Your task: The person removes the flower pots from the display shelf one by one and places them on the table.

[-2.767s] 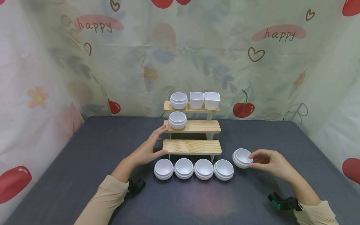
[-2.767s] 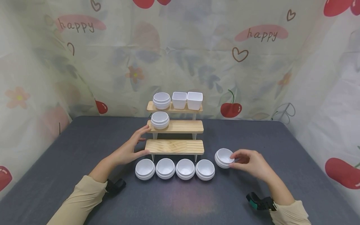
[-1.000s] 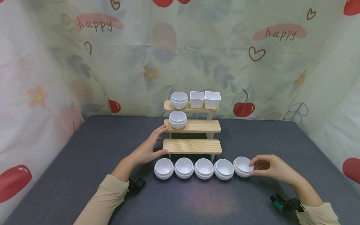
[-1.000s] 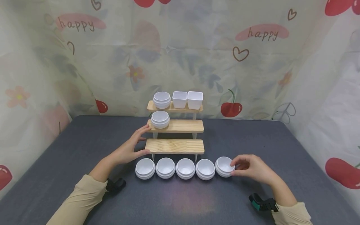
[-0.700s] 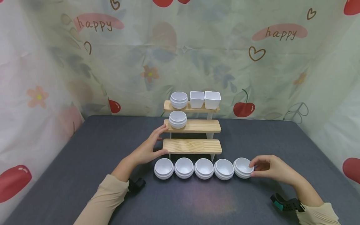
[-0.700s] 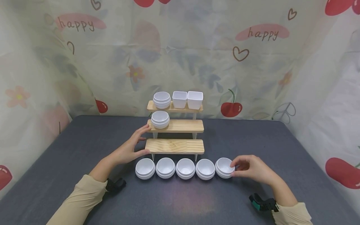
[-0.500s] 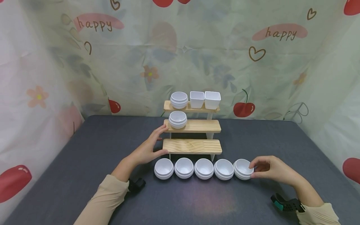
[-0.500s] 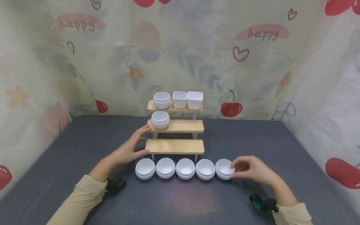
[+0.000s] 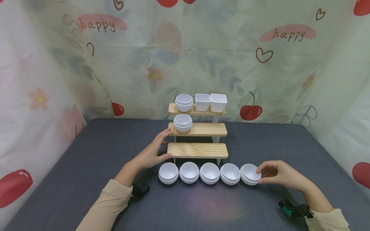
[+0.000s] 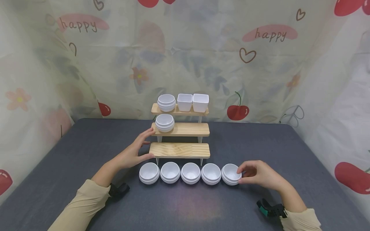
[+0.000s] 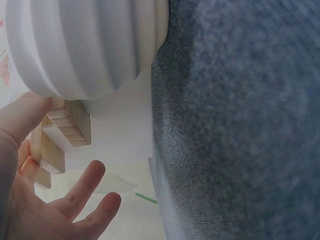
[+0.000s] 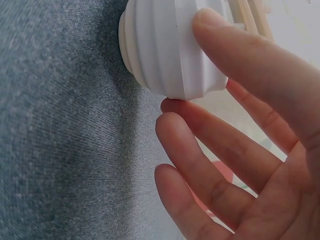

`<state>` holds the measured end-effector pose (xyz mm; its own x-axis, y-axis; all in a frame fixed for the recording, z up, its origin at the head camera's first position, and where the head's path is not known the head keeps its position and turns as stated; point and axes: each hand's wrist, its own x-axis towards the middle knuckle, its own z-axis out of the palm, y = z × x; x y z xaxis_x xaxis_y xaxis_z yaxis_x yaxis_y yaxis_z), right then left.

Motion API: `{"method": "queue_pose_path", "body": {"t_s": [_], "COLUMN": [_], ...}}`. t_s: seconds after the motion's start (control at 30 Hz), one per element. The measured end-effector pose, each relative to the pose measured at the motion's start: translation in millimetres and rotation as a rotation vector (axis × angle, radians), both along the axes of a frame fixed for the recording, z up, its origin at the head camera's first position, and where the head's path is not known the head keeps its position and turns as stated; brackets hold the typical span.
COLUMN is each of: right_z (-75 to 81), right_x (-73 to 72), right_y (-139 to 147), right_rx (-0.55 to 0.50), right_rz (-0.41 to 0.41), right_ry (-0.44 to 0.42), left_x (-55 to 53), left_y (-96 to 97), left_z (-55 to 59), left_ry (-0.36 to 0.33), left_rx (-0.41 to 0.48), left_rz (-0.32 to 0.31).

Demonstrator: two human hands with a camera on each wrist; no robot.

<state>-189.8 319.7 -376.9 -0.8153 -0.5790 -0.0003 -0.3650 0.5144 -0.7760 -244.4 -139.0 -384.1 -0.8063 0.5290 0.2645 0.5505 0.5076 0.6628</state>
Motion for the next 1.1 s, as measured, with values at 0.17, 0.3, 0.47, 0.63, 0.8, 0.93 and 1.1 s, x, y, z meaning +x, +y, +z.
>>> {"method": "queue_pose_path", "body": {"t_s": [0.17,0.3,0.47,0.63,0.8,0.93,1.1], "right_z": [0.6,1.7,5.4,9.1,12.0,15.2,22.6], "right_x": [0.3,0.2,0.9,1.6,1.5,1.5,1.1], "right_y": [0,1,1,1,-1,-5,-13], "right_rx": [-0.005,0.005,0.001,-0.015,0.002,0.013,0.029], "right_rz": [0.008,-0.002,-0.025,-0.040,-0.062,-0.122,-0.168], "right_ry": [-0.013,-0.023,-0.013,0.015,0.053,0.072,0.113], "left_x": [-0.2,0.0,1.0,1.2,0.4,-0.1,0.9], "left_y": [0.0,0.3,0.6,0.5,0.2,0.0,0.4], "left_z": [-0.5,0.0,1.2,1.5,0.5,0.1,1.2], "left_ry": [-0.003,-0.005,-0.004,-0.002,0.006,0.007,0.013], "left_rx": [-0.001,-0.004,-0.001,0.001,-0.005,-0.005,0.005], "left_rz": [0.004,0.007,0.003,-0.001,0.000,-0.002,-0.007]}}
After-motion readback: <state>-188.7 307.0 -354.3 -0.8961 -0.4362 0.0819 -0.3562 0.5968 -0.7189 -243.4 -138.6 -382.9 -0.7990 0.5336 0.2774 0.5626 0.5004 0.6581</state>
